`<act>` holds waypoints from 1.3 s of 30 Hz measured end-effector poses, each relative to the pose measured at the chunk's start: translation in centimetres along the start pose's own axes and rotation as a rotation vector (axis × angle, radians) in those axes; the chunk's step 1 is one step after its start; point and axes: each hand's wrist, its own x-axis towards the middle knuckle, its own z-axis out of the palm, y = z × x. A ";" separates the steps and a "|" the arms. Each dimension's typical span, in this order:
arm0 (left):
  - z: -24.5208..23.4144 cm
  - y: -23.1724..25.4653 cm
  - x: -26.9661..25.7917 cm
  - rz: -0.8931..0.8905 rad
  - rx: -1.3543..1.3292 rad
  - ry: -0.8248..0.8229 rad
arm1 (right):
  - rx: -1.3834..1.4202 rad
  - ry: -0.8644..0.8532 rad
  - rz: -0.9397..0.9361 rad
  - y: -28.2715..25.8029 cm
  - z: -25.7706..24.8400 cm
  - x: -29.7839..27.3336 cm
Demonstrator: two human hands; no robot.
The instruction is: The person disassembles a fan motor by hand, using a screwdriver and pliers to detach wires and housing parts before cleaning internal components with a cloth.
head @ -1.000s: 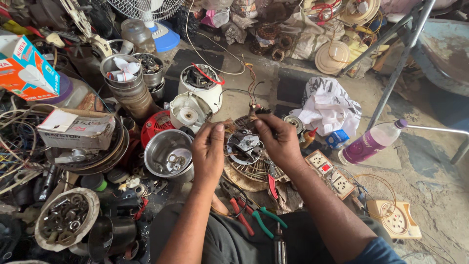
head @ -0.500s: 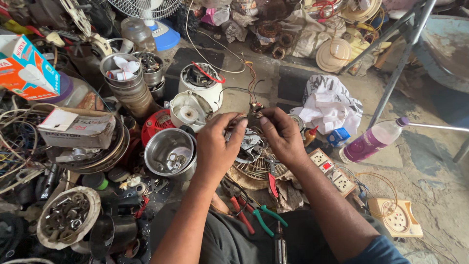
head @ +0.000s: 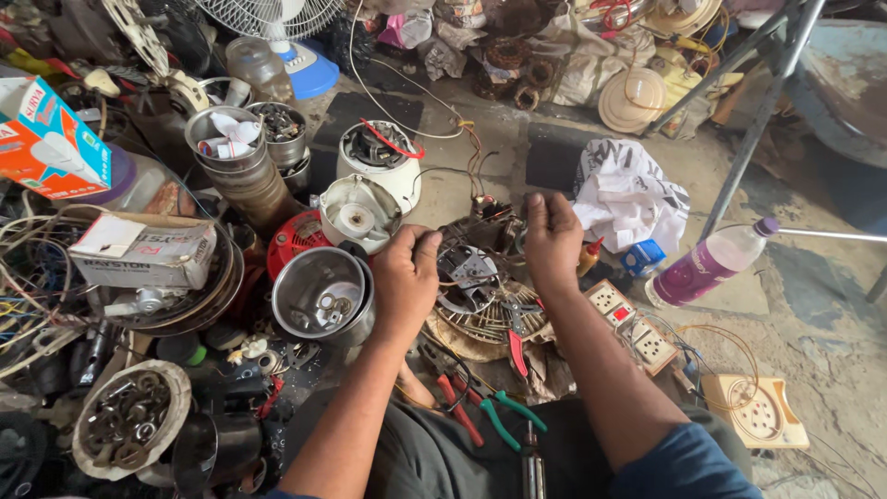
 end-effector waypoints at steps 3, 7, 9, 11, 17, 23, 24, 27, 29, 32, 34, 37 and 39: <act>-0.4 0.3 0.6 -0.047 -0.068 -0.007 | 0.188 -0.112 0.084 0.1 -0.6 0.6; -1.0 1.3 0.6 -0.153 -0.065 -0.074 | 0.248 -0.376 0.040 -0.9 -4.5 0.0; -1.5 1.7 0.8 0.065 -0.006 -0.046 | 0.200 -0.516 -0.009 -0.6 -7.0 -1.0; -2.0 2.0 1.0 0.030 0.002 -0.044 | 0.070 -0.587 0.003 0.6 -9.5 -3.9; -2.1 3.1 0.9 -0.012 -0.004 -0.021 | -0.959 -0.811 0.223 2.0 -8.1 -12.4; -2.7 3.9 0.4 0.015 0.015 -0.030 | -1.111 -0.854 0.169 1.0 -7.5 -11.2; -2.8 4.0 0.4 0.001 0.022 -0.042 | -1.129 -0.885 0.152 1.0 -7.6 -10.9; -2.9 4.4 0.5 -0.004 0.031 -0.070 | -1.167 -0.899 0.056 0.9 -8.2 -10.5; -2.9 4.9 0.5 0.069 0.094 -0.089 | -1.143 -0.866 0.070 0.8 -8.9 -10.2; -2.9 5.7 0.2 0.097 0.131 -0.113 | -0.861 -0.661 0.194 -0.3 -10.3 -11.4; -2.8 5.8 0.1 0.123 0.142 -0.111 | -0.559 -0.611 0.210 -1.7 -11.1 -12.0; -2.5 5.7 -0.6 0.186 0.148 -0.111 | -0.104 -0.695 0.254 -4.8 -11.9 -13.1; -2.6 5.9 -1.0 0.196 0.146 -0.115 | 0.147 -0.721 0.464 -6.6 -10.7 -12.2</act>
